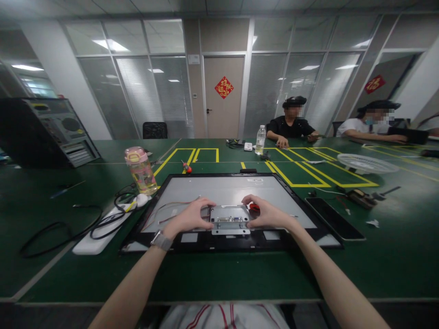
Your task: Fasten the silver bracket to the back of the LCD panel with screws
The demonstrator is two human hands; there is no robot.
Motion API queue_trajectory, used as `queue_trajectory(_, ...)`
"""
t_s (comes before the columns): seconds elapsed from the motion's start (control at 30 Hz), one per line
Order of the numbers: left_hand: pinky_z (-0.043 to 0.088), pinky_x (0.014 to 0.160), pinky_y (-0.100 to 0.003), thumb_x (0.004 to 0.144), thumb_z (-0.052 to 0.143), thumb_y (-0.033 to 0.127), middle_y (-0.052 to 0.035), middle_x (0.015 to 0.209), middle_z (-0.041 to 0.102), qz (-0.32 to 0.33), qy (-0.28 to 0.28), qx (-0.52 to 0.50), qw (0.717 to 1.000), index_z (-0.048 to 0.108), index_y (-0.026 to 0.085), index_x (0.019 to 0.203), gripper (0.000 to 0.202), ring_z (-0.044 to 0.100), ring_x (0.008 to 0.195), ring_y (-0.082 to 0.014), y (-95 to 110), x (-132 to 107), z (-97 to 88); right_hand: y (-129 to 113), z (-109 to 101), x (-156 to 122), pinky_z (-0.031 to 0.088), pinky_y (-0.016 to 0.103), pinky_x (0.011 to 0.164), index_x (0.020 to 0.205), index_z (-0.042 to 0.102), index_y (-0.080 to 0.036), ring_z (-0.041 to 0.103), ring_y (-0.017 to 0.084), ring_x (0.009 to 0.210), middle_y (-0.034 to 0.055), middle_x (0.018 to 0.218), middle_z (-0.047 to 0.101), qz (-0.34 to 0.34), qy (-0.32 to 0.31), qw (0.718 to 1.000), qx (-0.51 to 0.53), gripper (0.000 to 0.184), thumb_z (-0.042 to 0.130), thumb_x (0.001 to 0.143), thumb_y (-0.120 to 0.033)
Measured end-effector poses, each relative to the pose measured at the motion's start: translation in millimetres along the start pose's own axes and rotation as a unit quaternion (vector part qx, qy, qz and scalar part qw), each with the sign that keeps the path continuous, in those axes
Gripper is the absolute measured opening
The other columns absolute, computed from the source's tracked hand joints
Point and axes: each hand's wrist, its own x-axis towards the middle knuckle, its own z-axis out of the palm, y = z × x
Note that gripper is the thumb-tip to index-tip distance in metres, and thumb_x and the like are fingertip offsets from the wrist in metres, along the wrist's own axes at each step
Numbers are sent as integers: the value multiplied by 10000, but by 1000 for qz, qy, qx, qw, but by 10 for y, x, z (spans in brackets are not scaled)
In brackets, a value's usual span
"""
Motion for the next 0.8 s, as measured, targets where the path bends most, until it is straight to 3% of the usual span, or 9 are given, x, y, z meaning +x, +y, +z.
queue_trajectory(0.17,435,972,-356,592,786,203,-65,1149,593,10,24,12,1000,603,178,1143,581,569,1073,-243,14,0,9,47,20,19,466,343,936,1114,536,-214,558,213,1053,50,1179,539,-29,28,999,-9,593,791,581,-160)
queue_trajectory(0.33,429,991,-365,607,781,229,-64,1145,597,5,11,12,1000,605,179,1144,567,568,1078,-249,-12,-2,27,70,38,21,463,385,954,1128,545,-204,562,230,1061,61,1171,550,-19,21,999,-31,585,788,597,-177)
queue_trajectory(0.47,435,991,-356,670,753,307,-70,1185,562,-8,-13,-3,1000,585,203,1224,588,561,1092,-246,3,-17,38,3,39,-13,426,448,997,1182,542,-219,580,243,1027,67,1166,567,-1,3,999,-47,610,782,622,-187)
queue_trajectory(0.57,436,984,-352,729,713,383,-73,1197,539,-19,-22,-10,1000,563,211,1276,592,563,1082,-244,40,-25,59,-92,47,-37,366,486,1050,1251,514,-241,576,248,1037,72,1210,553,-28,10,998,-57,647,775,659,-221)
queue_trajectory(0.67,434,980,-355,730,714,373,-68,1192,531,-12,-14,-4,1000,555,222,1280,592,550,1085,-245,78,-22,100,-158,70,-38,450,405,954,1176,558,-242,545,241,1080,73,1182,560,-91,71,992,-59,396,641,790,-211)
queue_trajectory(0.8,436,972,-354,748,699,365,-54,1178,532,-4,-7,-2,1000,555,244,1276,560,547,1063,-236,116,-15,144,-121,106,-14,479,347,795,922,641,-213,582,212,865,61,916,599,-108,148,977,-107,132,546,840,-174)
